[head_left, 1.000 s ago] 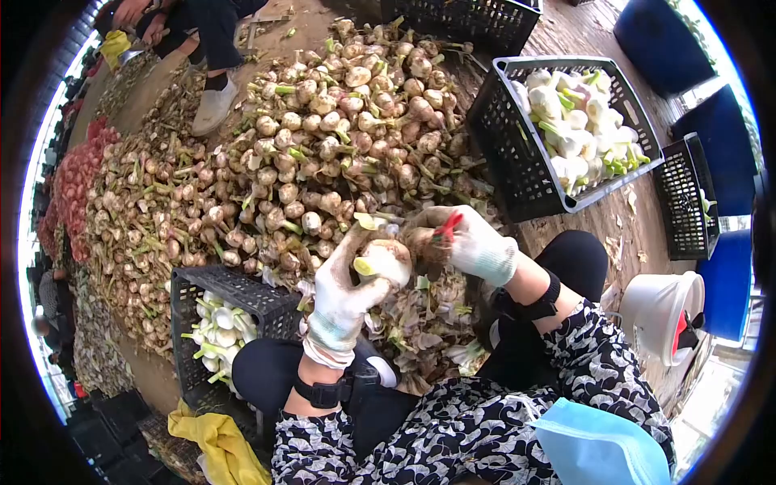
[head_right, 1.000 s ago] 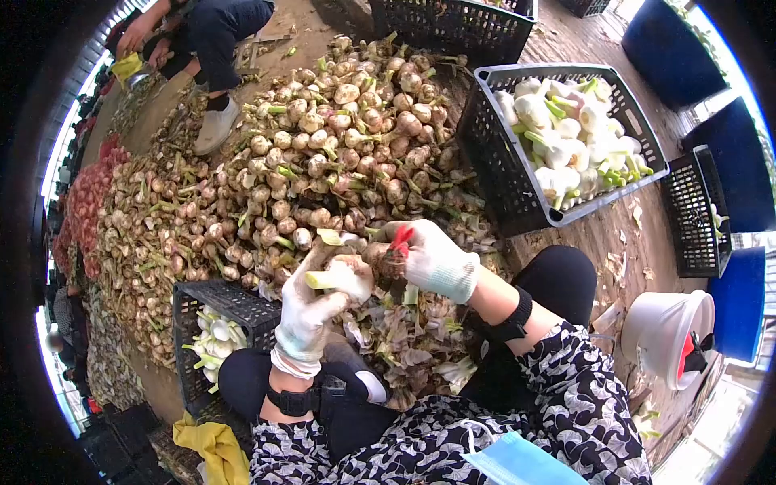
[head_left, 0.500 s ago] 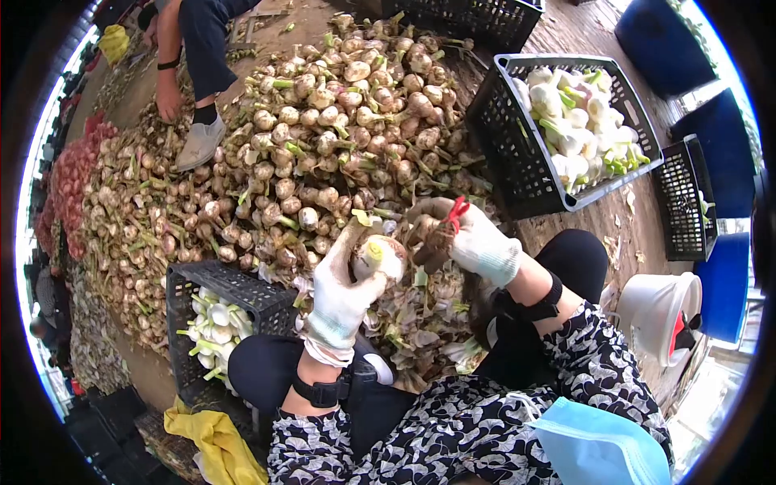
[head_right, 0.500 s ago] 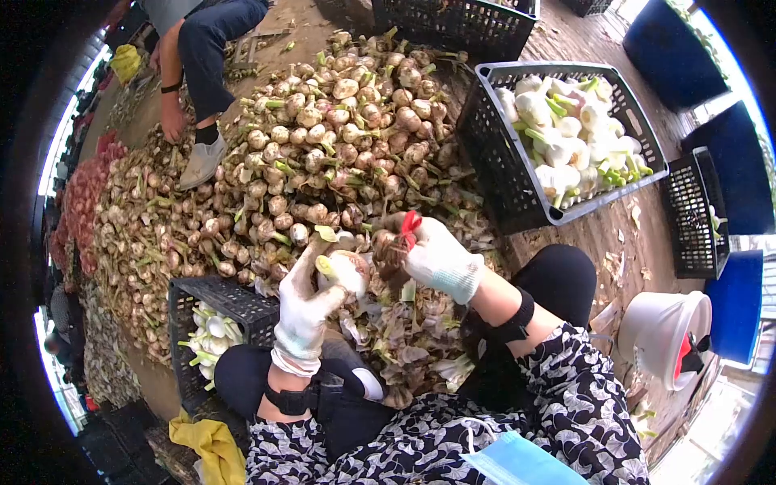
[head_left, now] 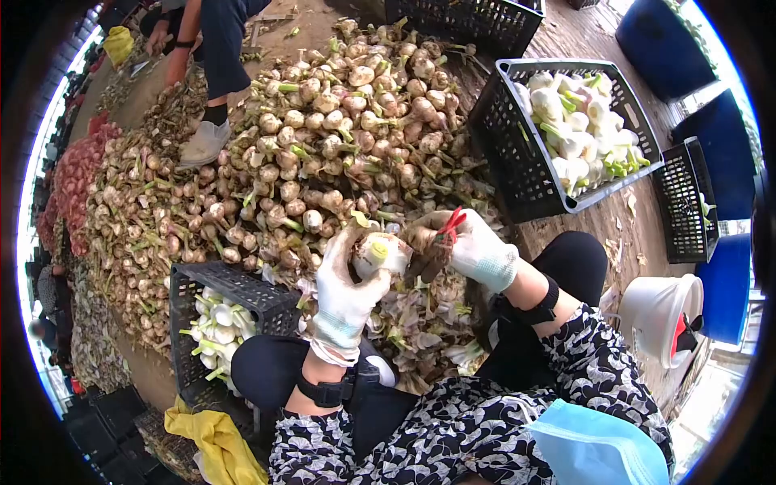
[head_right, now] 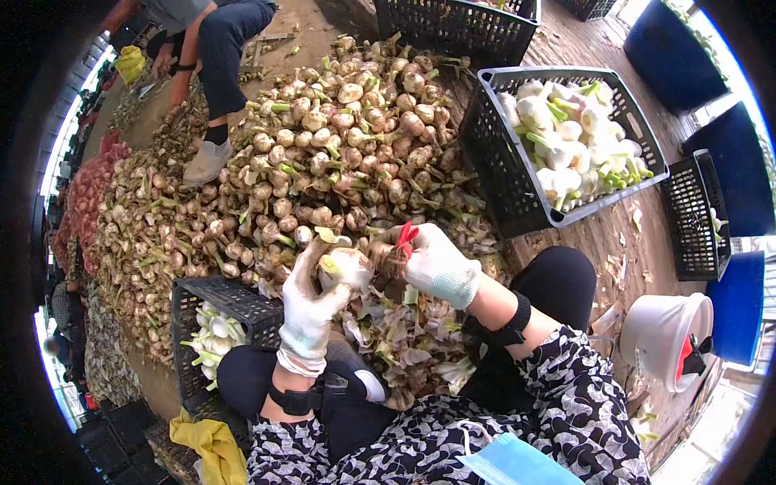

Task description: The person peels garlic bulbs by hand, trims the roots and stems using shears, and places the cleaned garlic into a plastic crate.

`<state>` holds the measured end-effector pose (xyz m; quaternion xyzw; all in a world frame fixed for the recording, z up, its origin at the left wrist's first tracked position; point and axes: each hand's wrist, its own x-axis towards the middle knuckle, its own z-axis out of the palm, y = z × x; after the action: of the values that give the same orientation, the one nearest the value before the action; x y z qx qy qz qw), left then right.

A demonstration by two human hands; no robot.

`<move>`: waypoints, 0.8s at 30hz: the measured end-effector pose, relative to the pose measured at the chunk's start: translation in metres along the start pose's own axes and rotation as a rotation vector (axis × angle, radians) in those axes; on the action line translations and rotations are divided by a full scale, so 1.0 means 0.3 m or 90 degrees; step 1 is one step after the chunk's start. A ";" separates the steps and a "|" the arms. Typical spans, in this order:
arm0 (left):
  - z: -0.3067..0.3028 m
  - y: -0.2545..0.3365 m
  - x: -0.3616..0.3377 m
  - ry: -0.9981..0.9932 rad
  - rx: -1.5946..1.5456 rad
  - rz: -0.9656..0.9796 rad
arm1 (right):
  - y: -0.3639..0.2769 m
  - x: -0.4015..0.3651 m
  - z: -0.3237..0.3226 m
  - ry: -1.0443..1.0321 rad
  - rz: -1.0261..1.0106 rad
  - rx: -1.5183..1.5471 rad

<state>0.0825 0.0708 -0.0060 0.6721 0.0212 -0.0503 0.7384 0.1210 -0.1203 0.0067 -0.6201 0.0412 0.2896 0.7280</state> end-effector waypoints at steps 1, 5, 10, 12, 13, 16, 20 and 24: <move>0.002 -0.007 0.000 0.026 0.063 0.036 | 0.003 0.002 0.003 -0.001 -0.002 -0.001; 0.019 -0.009 -0.004 0.052 -0.025 0.014 | 0.026 -0.007 0.023 0.029 -0.197 -0.369; 0.004 0.054 -0.006 -0.015 -0.161 -0.095 | 0.056 0.023 0.010 0.084 -0.200 -0.366; 0.000 0.047 0.000 -0.064 -0.210 -0.113 | 0.065 0.037 -0.008 0.092 -0.209 -0.339; -0.003 0.047 0.001 -0.064 -0.211 -0.113 | 0.067 0.039 -0.016 0.093 -0.208 -0.340; -0.003 0.058 0.003 -0.131 -0.311 -0.150 | 0.089 0.050 -0.029 0.040 -0.217 -0.263; -0.049 -0.031 0.018 -0.271 -0.442 -0.191 | 0.105 0.052 -0.026 0.066 -0.258 -0.316; -0.006 0.079 -0.025 -0.161 -0.461 -0.193 | 0.104 0.064 -0.063 0.097 -0.232 -0.350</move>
<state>0.0776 0.0750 0.0181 0.3464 0.0453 -0.2302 0.9083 0.1277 -0.1287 -0.0331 -0.8103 -0.0959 0.1076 0.5681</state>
